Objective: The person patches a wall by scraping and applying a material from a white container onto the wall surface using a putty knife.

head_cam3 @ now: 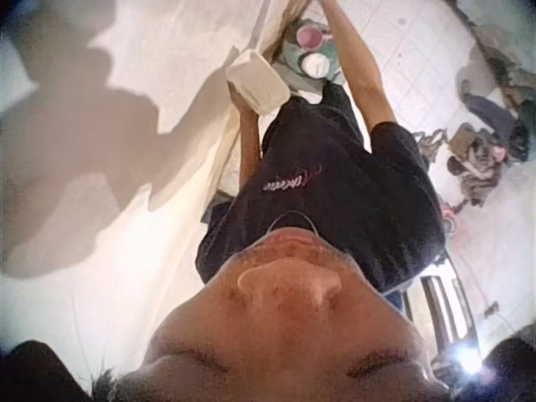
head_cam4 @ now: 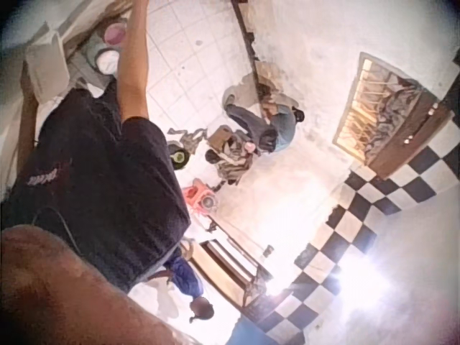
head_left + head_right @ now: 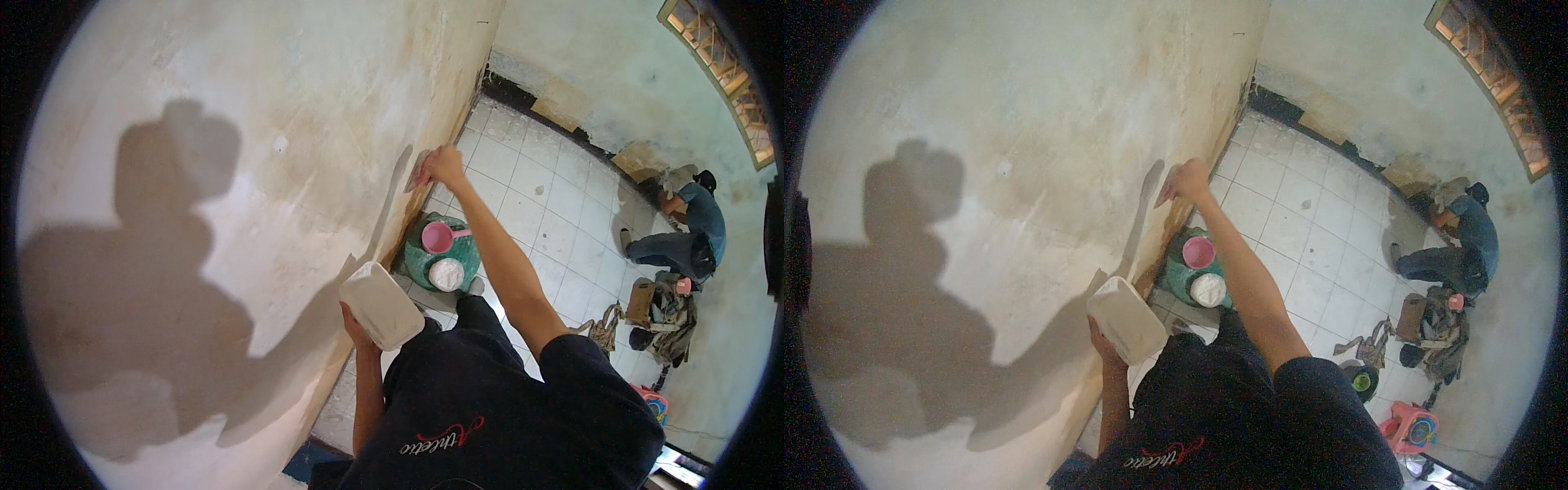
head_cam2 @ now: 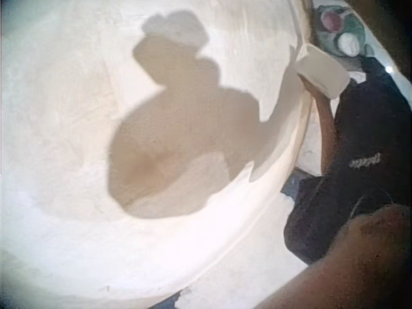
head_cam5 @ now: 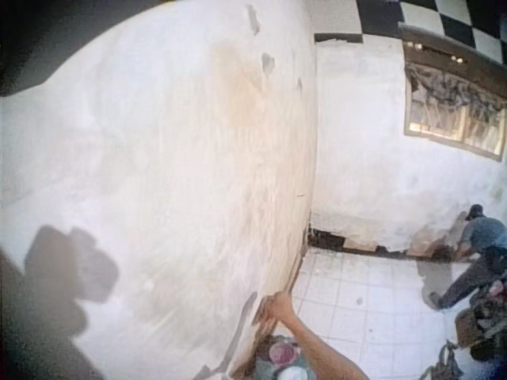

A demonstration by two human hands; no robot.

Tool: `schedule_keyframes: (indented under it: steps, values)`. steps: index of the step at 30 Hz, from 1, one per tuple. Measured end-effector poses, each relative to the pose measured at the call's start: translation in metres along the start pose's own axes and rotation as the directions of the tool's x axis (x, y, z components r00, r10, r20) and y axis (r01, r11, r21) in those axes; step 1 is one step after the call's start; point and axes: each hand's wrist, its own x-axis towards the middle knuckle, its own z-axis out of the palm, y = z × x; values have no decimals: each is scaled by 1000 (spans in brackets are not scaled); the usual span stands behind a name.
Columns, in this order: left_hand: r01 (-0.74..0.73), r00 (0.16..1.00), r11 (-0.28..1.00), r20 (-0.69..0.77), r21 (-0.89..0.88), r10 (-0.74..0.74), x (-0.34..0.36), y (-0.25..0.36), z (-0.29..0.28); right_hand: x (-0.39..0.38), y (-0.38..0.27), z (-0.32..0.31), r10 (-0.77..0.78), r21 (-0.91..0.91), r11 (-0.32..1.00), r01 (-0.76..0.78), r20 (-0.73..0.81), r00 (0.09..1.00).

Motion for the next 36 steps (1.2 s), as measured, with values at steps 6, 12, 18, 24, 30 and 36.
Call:
schedule_keyframes:
  steps: [6, 12, 18, 24, 30, 36]
  values:
    - [-19, 996, 1000, -84, -7, 18, -6, 0, -6, 21, -42, 24, 92, 318, 947, -52, -115, 989]
    - [5, 998, 1000, -70, 12, -4, -5, -1, -2, 0, -194, -106, -204, 69, 968, 240, -335, 920]
    - [13, 995, 1000, 95, -7, -12, 11, -7, 8, -21, -302, -196, -281, 310, 871, 381, -322, 904]
    - [24, 993, 1000, 117, -3, -23, 2, 0, 33, -47, -286, -225, -381, 211, 875, 436, -257, 888]
    - [-38, 999, 997, -3, 61, 38, -10, 2, 11, -63, -132, -92, 12, 244, 970, -26, 60, 998]
    - [-22, 997, 999, -78, 35, 25, -9, 6, -11, -32, -93, 10, 22, 133, 991, 11, -242, 970]
